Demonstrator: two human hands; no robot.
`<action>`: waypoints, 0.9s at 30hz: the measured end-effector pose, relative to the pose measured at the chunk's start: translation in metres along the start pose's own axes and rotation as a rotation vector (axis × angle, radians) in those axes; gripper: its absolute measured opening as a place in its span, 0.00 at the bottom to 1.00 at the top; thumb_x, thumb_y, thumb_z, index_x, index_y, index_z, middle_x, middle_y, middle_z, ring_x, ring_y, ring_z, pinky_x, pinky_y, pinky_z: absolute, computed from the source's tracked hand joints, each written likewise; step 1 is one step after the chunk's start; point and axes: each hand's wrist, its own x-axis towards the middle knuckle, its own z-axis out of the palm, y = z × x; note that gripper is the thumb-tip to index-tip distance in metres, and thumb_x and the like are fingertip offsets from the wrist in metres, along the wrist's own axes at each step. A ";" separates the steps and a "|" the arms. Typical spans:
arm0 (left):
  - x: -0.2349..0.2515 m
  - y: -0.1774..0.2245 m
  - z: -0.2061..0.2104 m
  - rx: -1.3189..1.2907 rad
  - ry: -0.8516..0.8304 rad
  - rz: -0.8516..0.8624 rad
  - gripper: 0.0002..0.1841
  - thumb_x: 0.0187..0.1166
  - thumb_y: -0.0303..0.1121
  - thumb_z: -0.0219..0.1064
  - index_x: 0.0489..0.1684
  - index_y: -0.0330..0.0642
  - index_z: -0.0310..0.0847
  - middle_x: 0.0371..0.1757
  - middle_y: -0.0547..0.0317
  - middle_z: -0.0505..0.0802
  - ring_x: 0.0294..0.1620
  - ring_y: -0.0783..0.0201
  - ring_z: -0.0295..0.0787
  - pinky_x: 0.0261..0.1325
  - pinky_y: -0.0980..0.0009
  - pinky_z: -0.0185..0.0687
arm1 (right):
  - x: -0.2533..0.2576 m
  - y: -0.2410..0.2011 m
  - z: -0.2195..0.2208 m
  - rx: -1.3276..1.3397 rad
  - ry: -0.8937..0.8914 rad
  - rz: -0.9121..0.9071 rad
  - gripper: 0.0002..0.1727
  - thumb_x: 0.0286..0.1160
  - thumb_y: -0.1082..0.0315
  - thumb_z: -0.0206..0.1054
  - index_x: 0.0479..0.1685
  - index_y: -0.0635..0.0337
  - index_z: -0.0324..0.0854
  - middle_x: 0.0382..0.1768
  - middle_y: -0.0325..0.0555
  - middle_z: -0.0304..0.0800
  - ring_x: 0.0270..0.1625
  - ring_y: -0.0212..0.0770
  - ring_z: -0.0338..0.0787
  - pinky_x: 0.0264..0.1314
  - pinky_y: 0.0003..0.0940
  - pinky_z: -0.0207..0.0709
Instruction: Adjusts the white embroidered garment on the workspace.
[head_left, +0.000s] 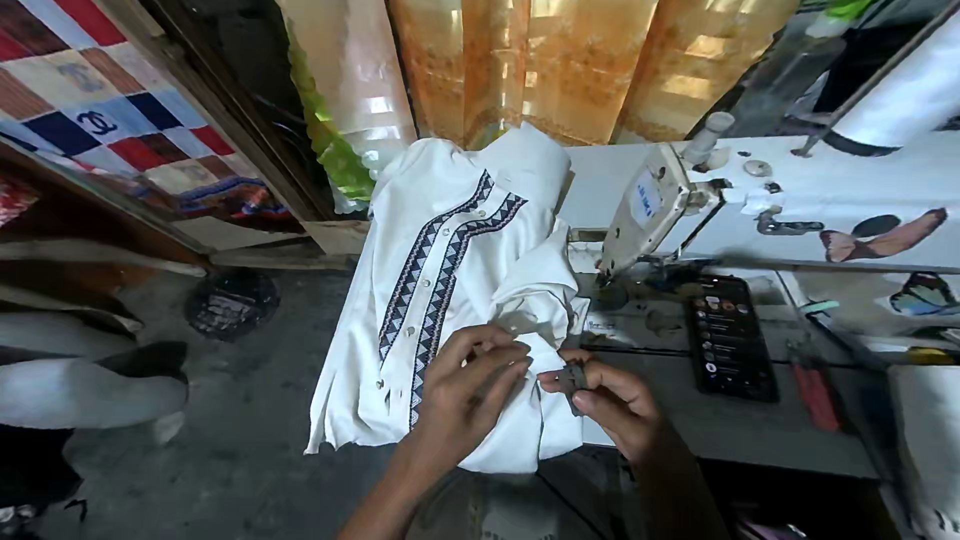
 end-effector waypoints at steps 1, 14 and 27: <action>0.001 -0.002 0.001 -0.001 -0.014 -0.016 0.09 0.81 0.34 0.71 0.46 0.39 0.93 0.53 0.52 0.91 0.53 0.74 0.86 0.56 0.82 0.82 | 0.001 -0.001 0.000 -0.025 -0.011 -0.006 0.09 0.84 0.61 0.65 0.35 0.47 0.87 0.66 0.33 0.88 0.64 0.28 0.89 0.62 0.24 0.86; 0.017 -0.020 0.001 0.533 -0.191 0.481 0.07 0.85 0.31 0.62 0.44 0.42 0.86 0.45 0.52 0.95 0.43 0.55 0.91 0.45 0.64 0.82 | 0.005 -0.014 0.002 -0.234 -0.017 0.039 0.11 0.80 0.63 0.66 0.29 0.58 0.82 0.62 0.41 0.90 0.63 0.24 0.87 0.58 0.18 0.83; 0.010 -0.015 -0.010 -0.087 0.124 0.022 0.12 0.90 0.44 0.60 0.40 0.50 0.84 0.48 0.70 0.88 0.53 0.81 0.85 0.58 0.81 0.82 | 0.007 -0.016 0.006 -0.151 0.019 0.101 0.10 0.79 0.63 0.67 0.28 0.51 0.82 0.64 0.34 0.89 0.63 0.23 0.88 0.59 0.20 0.85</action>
